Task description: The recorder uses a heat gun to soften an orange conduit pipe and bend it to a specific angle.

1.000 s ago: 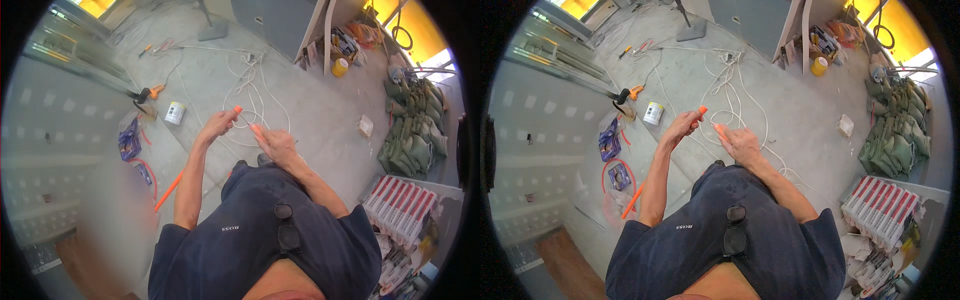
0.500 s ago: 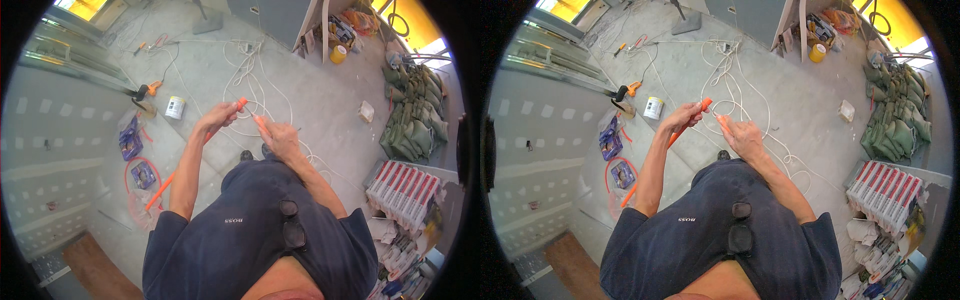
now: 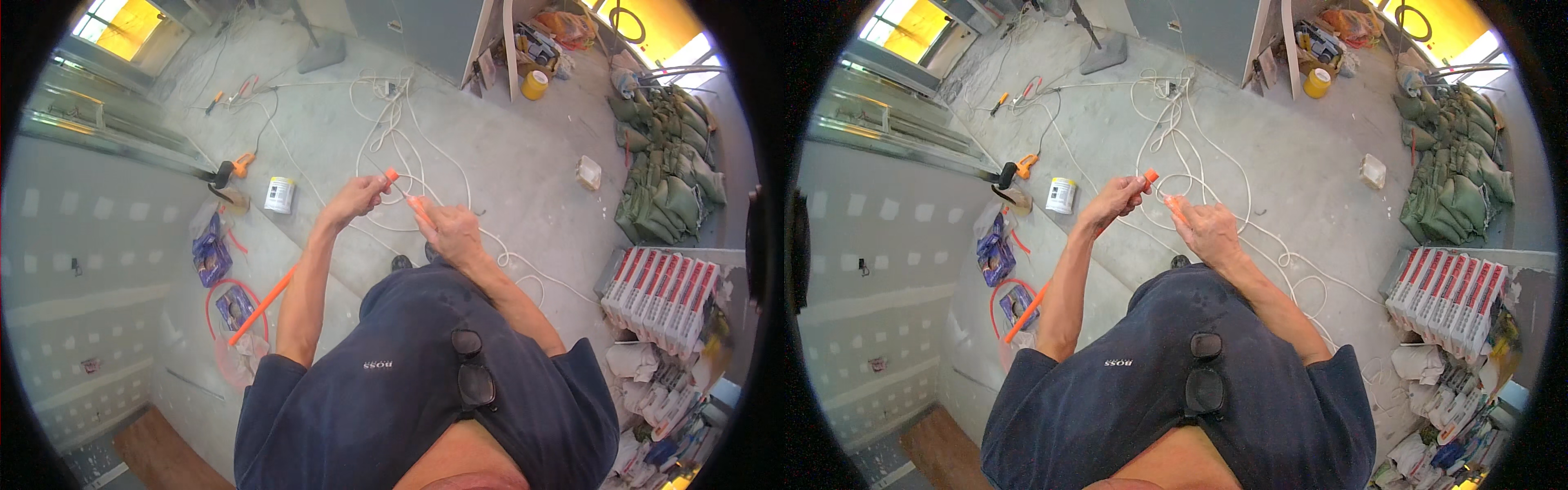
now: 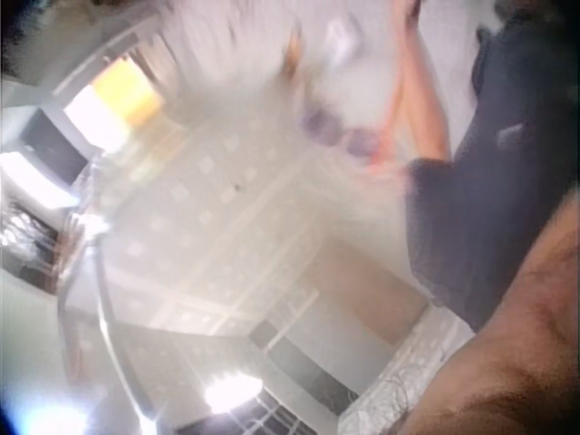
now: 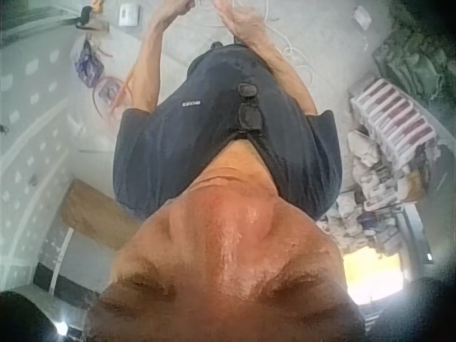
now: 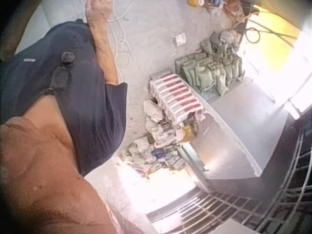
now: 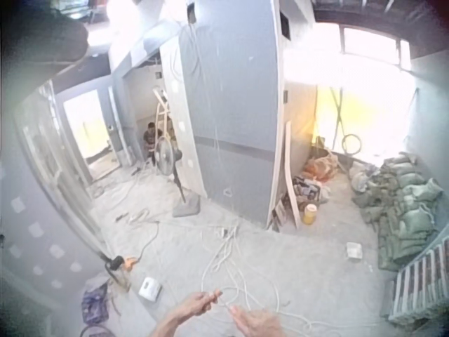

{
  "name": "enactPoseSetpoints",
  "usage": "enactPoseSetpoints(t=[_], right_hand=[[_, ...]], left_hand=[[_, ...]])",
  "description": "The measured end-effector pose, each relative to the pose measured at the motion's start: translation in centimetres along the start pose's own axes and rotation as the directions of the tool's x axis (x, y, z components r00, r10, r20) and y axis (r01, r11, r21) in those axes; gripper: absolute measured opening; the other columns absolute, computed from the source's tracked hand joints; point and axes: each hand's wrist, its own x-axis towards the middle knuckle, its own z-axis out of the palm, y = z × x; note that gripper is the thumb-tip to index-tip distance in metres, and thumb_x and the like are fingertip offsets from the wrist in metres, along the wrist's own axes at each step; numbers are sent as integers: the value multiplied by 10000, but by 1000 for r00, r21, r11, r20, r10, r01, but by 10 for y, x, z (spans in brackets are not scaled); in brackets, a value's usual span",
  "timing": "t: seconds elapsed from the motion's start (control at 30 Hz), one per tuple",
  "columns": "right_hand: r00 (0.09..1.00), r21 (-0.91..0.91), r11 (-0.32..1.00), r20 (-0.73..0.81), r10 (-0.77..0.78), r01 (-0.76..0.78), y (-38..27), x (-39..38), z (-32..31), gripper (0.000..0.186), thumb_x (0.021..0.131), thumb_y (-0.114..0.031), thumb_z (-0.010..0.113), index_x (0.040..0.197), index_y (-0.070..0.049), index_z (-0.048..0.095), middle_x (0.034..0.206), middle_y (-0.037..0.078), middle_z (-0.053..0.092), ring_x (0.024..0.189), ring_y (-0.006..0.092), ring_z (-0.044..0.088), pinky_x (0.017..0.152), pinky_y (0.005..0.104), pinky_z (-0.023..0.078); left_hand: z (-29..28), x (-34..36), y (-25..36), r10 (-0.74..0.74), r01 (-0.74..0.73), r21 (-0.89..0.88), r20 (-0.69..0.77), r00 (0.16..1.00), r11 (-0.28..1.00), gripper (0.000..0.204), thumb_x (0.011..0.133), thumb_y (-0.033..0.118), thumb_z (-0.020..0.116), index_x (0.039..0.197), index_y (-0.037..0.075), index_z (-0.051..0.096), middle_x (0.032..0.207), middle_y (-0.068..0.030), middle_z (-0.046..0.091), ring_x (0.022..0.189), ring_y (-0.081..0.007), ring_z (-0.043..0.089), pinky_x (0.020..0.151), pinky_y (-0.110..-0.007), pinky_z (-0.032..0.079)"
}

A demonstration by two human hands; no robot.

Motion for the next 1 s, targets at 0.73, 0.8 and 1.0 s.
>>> enactPoseSetpoints(t=[0.73, 0.8, 1.0], right_hand=[[999, -3, 999, 21, 47, -47, 4, 13, -1, 374, 877, -215, 773, 1216, -84, 685, 623, 38, 615, 550, 205, 604, 568, 373, 413], [998, -15, 999, 20, 51, -51, 5, 21, 11, 362, 877, -205, 772, 1208, -84, 688, 615, 39, 612, 544, 208, 605, 558, 379, 410], [992, 41, 997, 110, 65, -70, -8, 27, 8, 364, 875, -207, 775, 1208, -89, 686, 617, 41, 620, 541, 210, 606, 557, 380, 411]], left_hand=[[-12, 29, -3, 8, -8, 5, -8, 1000, 1000, 412, 1075, 446, 527, 1063, 63, 676, 695, 82, 454, 563, -33, 345, 494, -221, 274], [-16, 29, -5, -26, 25, -41, -14, 1000, 999, 412, 1077, 442, 524, 1066, 63, 685, 695, 81, 457, 561, -33, 346, 489, -222, 271], [-36, 27, -20, -53, 49, -70, -50, 997, 996, 408, 1088, 418, 509, 1109, 58, 701, 666, 80, 457, 541, -35, 336, 471, -227, 251]])
